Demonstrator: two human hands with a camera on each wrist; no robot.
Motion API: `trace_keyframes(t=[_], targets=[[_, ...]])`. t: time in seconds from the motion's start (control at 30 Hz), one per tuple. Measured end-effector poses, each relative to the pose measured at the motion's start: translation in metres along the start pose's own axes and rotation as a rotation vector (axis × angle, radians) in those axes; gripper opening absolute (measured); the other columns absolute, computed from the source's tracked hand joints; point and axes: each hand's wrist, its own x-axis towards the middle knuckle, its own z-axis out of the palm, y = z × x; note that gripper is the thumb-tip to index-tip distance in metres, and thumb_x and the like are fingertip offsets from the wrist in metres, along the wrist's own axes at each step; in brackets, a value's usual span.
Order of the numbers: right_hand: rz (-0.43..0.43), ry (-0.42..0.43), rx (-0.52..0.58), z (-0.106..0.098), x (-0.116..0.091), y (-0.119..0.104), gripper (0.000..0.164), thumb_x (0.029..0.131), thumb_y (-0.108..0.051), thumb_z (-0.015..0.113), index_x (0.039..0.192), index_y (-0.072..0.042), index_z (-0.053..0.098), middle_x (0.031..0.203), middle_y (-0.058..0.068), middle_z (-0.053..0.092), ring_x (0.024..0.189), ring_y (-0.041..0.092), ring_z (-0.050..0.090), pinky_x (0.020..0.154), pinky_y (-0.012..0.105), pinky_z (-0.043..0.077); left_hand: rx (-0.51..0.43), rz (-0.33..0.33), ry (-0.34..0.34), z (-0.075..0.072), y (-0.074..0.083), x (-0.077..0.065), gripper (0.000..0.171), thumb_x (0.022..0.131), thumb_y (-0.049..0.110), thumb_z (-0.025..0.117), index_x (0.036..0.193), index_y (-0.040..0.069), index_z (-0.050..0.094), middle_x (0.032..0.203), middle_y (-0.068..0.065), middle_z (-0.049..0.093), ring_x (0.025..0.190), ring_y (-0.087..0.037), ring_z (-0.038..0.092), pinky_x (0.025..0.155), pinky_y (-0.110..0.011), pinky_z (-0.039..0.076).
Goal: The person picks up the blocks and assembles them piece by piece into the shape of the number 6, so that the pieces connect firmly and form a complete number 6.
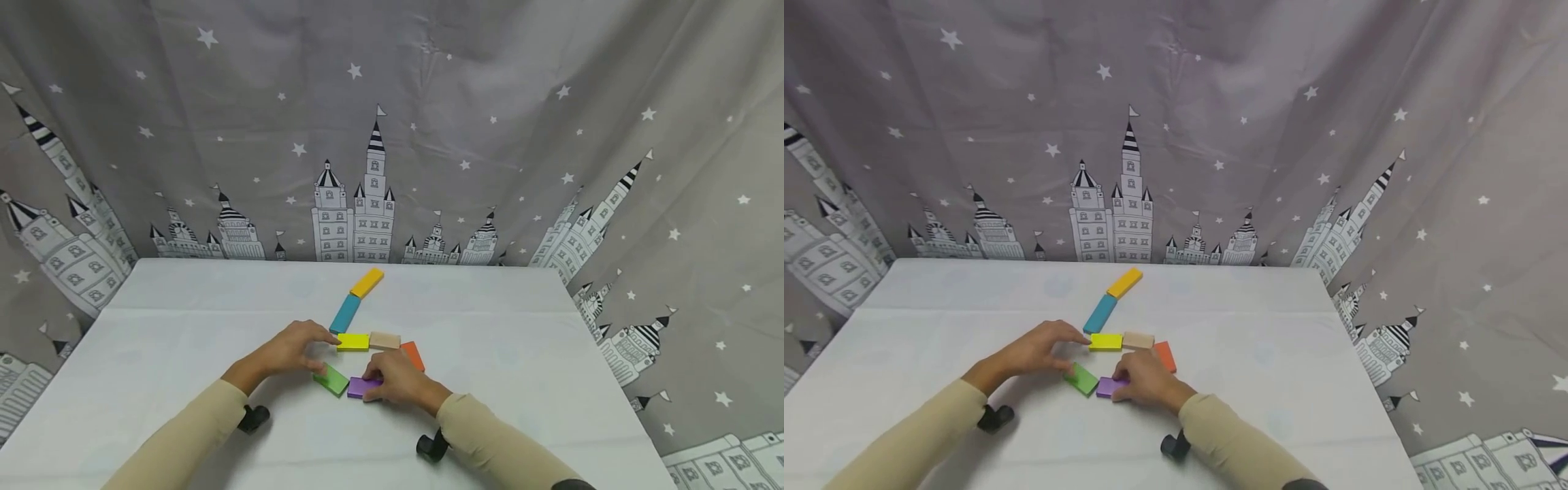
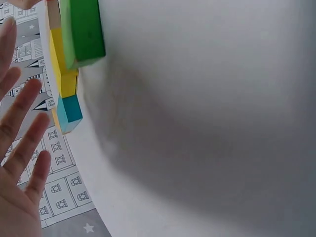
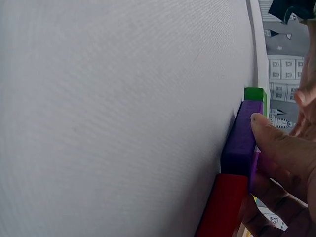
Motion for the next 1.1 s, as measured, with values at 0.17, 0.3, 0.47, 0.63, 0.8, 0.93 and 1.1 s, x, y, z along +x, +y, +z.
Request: trace_keyframes(t=[0.17,0.3,0.47,0.63,0.8,0.93,1.1], targets=[[0.01,0.009,0.03,0.0,0.0,0.002,0.031,0.076,-0.03,0.083,0.099,-0.011,0.076,0.085,-0.011,0.065,0.076,0.0,0.052,0.07,0.014,0.044,-0.062,-0.017,-0.057,0.006,0.002,-0.002,0.047,0.07,0.027,0.085,0.112,0.012,0.071,0.113,-0.003,0.066,0.108,-0.028,0.056,0.097,-0.053,0.041],[0.023,0.018,0.029,0.0,0.001,0.002,0.031,0.075,-0.03,0.084,0.099,-0.011,0.076,0.084,-0.011,0.064,0.076,0.0,0.053,0.069,0.014,0.044,-0.092,0.022,-0.084,0.012,0.0,-0.001,0.04,0.069,0.023,0.086,0.106,0.013,0.073,0.108,0.001,0.068,0.104,-0.024,0.057,0.095,-0.049,0.044],[0.024,0.016,0.021,0.001,0.001,0.0,0.032,0.075,-0.03,0.084,0.099,-0.011,0.076,0.085,-0.01,0.065,0.075,0.0,0.052,0.069,0.014,0.044,-0.126,0.03,-0.113,0.019,-0.004,-0.002,0.035,0.069,0.02,0.086,0.102,0.017,0.073,0.103,0.007,0.067,0.101,-0.02,0.055,0.094,-0.048,0.043],[0.029,0.01,0.014,0.001,-0.002,-0.003,0.031,0.075,-0.029,0.084,0.099,-0.011,0.076,0.083,-0.01,0.064,0.074,0.001,0.051,0.068,0.014,0.043,-0.133,0.006,-0.129,0.024,-0.006,-0.004,0.032,0.072,0.018,0.085,0.102,0.017,0.074,0.102,0.008,0.066,0.101,-0.019,0.054,0.094,-0.048,0.041],[0.039,0.015,0.024,0.001,-0.003,-0.005,0.03,0.075,-0.027,0.084,0.098,-0.01,0.076,0.082,-0.011,0.063,0.074,0.001,0.05,0.068,0.014,0.043,-0.12,-0.013,-0.124,0.024,-0.005,-0.004,0.029,0.072,0.015,0.084,0.1,0.017,0.075,0.098,0.011,0.065,0.099,-0.017,0.054,0.094,-0.047,0.04],[0.044,0.016,0.036,0.002,-0.003,-0.005,0.03,0.075,-0.027,0.084,0.099,-0.01,0.075,0.083,-0.01,0.064,0.074,0.0,0.051,0.068,0.014,0.044,-0.112,-0.042,-0.118,0.023,-0.003,-0.002,0.029,0.072,0.013,0.084,0.099,0.016,0.076,0.096,0.012,0.065,0.097,-0.016,0.054,0.095,-0.049,0.04],[0.062,0.006,0.056,0.001,-0.003,-0.006,0.03,0.076,-0.026,0.083,0.1,-0.009,0.075,0.083,-0.01,0.063,0.075,0.001,0.051,0.07,0.015,0.046,-0.077,-0.045,-0.093,0.024,-0.003,-0.003,0.029,0.073,0.013,0.084,0.101,0.013,0.076,0.095,0.011,0.065,0.093,-0.014,0.056,0.092,-0.047,0.045]])
